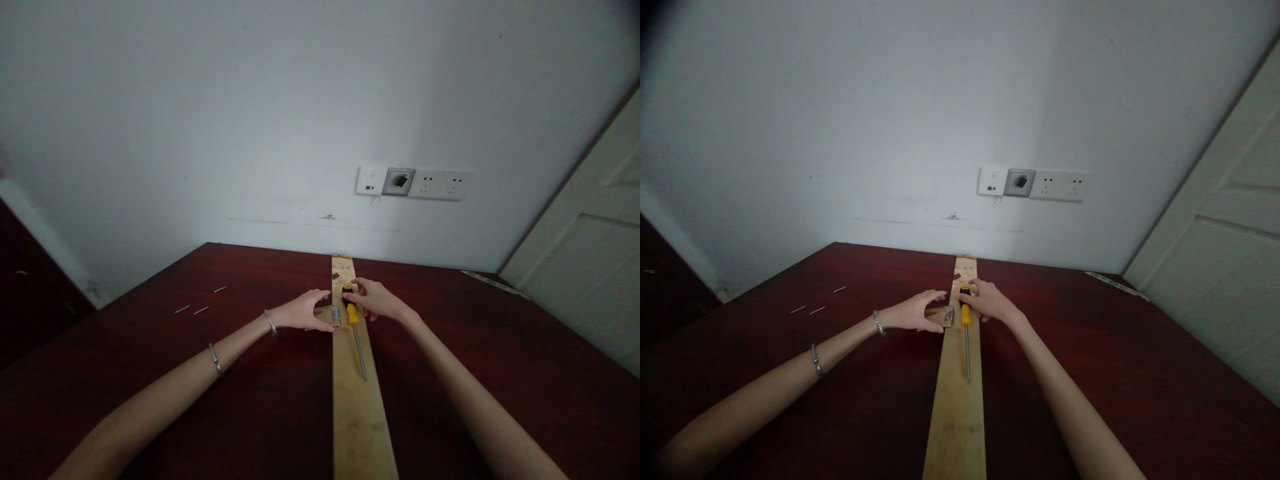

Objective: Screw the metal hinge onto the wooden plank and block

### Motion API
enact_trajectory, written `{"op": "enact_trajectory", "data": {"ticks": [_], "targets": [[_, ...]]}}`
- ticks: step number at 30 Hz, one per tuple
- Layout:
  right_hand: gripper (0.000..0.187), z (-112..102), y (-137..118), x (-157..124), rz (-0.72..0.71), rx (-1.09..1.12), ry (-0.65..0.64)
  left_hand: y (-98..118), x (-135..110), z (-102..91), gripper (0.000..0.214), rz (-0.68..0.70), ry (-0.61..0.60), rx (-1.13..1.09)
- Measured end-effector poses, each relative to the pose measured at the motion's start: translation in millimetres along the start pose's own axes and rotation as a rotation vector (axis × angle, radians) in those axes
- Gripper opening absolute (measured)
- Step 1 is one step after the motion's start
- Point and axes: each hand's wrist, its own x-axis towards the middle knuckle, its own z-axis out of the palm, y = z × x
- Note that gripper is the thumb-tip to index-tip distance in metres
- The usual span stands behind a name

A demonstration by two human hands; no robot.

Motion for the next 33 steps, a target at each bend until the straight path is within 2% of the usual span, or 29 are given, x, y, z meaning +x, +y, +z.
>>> {"op": "enact_trajectory", "data": {"ticks": [5, 8, 11, 14, 18, 21, 24, 28, 33], "targets": [[0.061, 18, 9, 6, 0.091, 0.035, 0.038, 0, 10, 3.3, 0.066, 0.047, -0.093, 0.072], [0.052, 25, 8, 7, 0.101, 0.026, 0.058, 0, 10, 2.0, 0.060, 0.048, -0.094, 0.064], [0.036, 26, 2, 7, 0.093, 0.015, 0.096, 0, 9, -1.1, 0.064, 0.056, -0.077, 0.055], [0.033, 13, -7, 6, 0.068, 0.031, 0.146, 3, 9, -6.1, 0.068, 0.062, -0.070, 0.058], [0.051, -24, -28, -4, 0.023, 0.092, 0.242, 9, 7, -14.4, 0.066, 0.083, -0.077, 0.115], [0.057, -52, -53, -21, -0.128, 0.268, 0.419, 15, 6, -19.7, 0.059, 0.093, -0.071, 0.186], [0.059, -64, -78, -40, -0.287, 0.304, 0.561, 19, 6, -22.1, 0.058, 0.104, -0.055, 0.256], [0.056, -53, -94, -51, -0.445, 0.320, 0.577, 24, 6, -20.2, 0.062, 0.128, -0.025, 0.360], [0.058, -37, -92, -46, -0.592, 0.344, 0.577, 29, 5, -16.6, 0.061, 0.148, -0.020, 0.395]]}}
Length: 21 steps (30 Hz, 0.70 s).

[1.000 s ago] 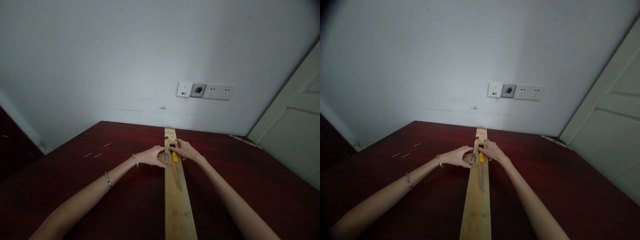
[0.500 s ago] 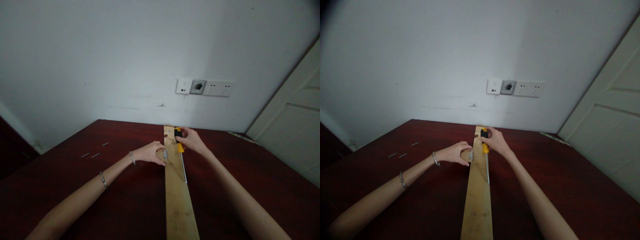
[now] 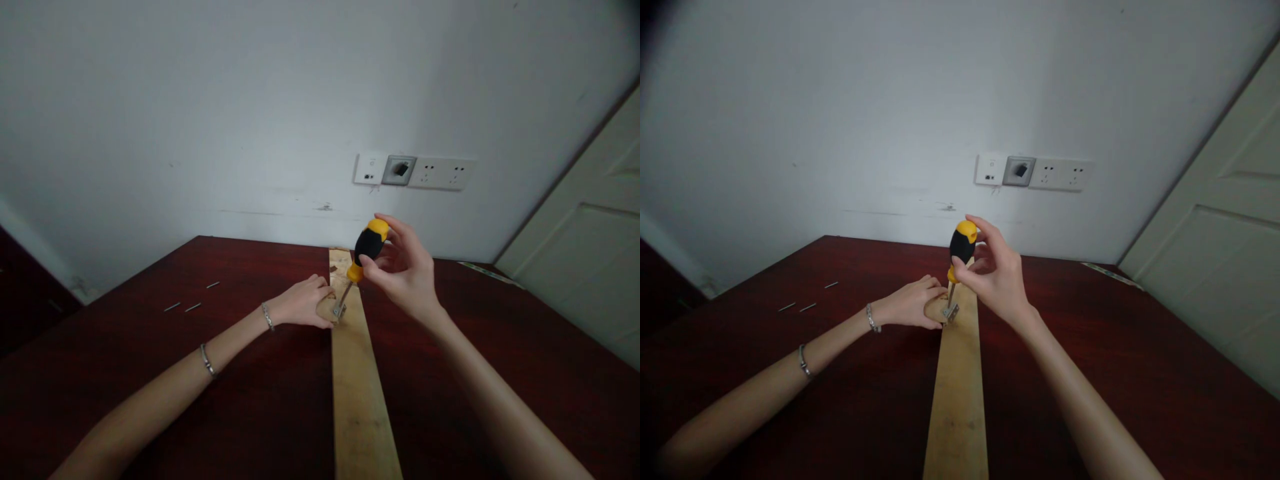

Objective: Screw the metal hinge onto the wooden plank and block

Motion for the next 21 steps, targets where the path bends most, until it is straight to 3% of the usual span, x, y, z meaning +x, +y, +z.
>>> {"op": "enact_trajectory", "data": {"ticks": [21], "targets": [[0.057, 0.6, 2.2, -1.6, 0.003, 0.029, -0.014, -1.0, 0.2, 3.2, 0.065, 0.011, 0.023, -0.048]]}}
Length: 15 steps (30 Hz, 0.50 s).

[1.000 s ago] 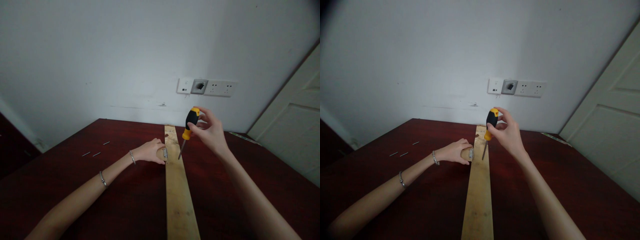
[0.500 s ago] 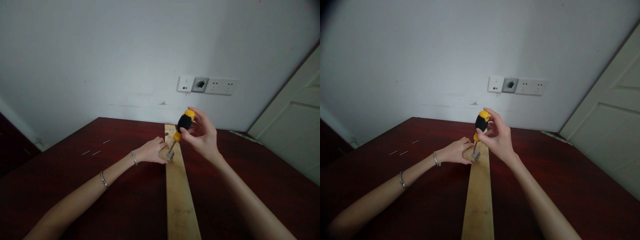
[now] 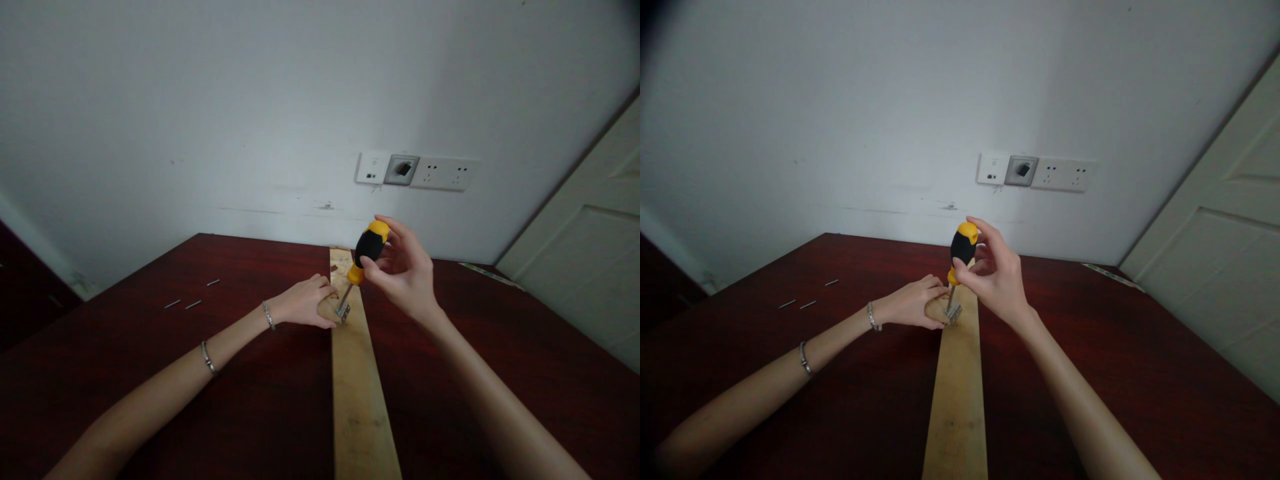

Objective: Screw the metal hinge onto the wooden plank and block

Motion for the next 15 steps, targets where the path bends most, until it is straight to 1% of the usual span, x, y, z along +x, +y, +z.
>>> {"op": "enact_trajectory", "data": {"ticks": [15], "targets": [[0.058, 1.4, 2.2, -1.5, -0.007, -0.019, 0.003, -1.3, -0.5, 0.1, 0.065, 0.009, -0.004, 0.007]]}}
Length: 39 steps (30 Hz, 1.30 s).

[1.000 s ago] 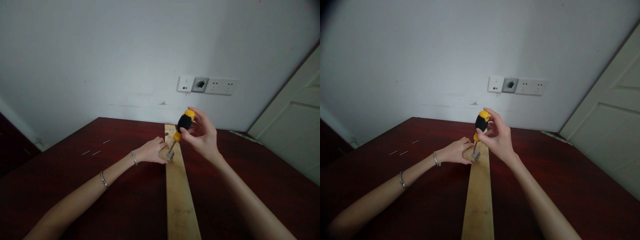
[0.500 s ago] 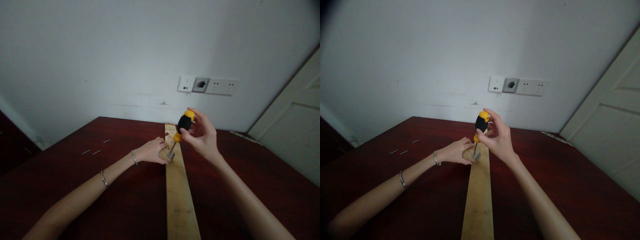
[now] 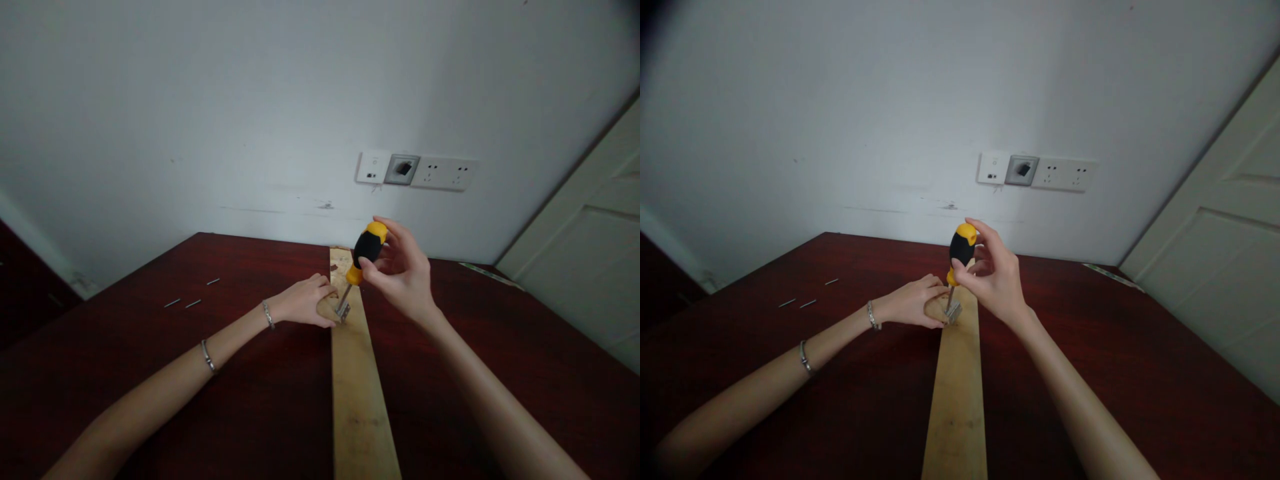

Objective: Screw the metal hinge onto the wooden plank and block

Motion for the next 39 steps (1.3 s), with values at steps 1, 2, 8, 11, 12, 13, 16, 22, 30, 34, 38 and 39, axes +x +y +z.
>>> {"op": "enact_trajectory", "data": {"ticks": [1, 2, 8, 11, 12, 13, 16, 22, 30, 34, 38, 39], "targets": [[0.058, 0, 0, 0, -0.001, 0.000, 0.001, 0, 0, -0.3, 0.065, -0.001, -0.001, -0.002], [0.058, 0, 0, 0, -0.002, 0.000, 0.003, 0, 0, -0.6, 0.065, -0.002, -0.003, -0.004], [0.058, 0, 0, 0, 0.001, -0.019, 0.005, 1, 0, -0.7, 0.067, 0.000, -0.004, -0.004], [0.058, 0, 0, -1, 0.006, -0.021, 0.003, 1, 0, -0.6, 0.068, 0.010, -0.005, -0.009], [0.058, 0, 0, 0, 0.010, -0.021, 0.002, 1, -1, -0.6, 0.068, 0.013, -0.002, -0.012], [0.058, 0, 1, 0, 0.014, -0.022, 0.001, 1, -1, -0.6, 0.068, 0.018, 0.004, -0.017], [0.059, -2, 1, 1, 0.020, -0.023, -0.001, 0, -1, -0.4, 0.069, 0.040, 0.019, -0.041], [0.061, -11, 0, 4, 0.015, -0.002, -0.069, -4, -2, 1.0, 0.070, 0.095, 0.035, -0.073], [0.068, -12, -6, 4, -0.062, -0.127, -0.154, -4, -3, 5.2, 0.067, 0.115, 0.033, -0.041], [0.065, -13, -13, 5, -0.136, -0.321, -0.199, -4, -3, 6.4, 0.065, 0.096, 0.032, -0.027], [0.062, -13, -19, 7, -0.098, -0.366, -0.228, -1, -2, 7.7, 0.064, 0.054, 0.030, -0.038], [0.061, -12, -20, 8, -0.092, -0.371, -0.224, 1, -2, 8.3, 0.064, 0.042, 0.026, -0.044]]}}
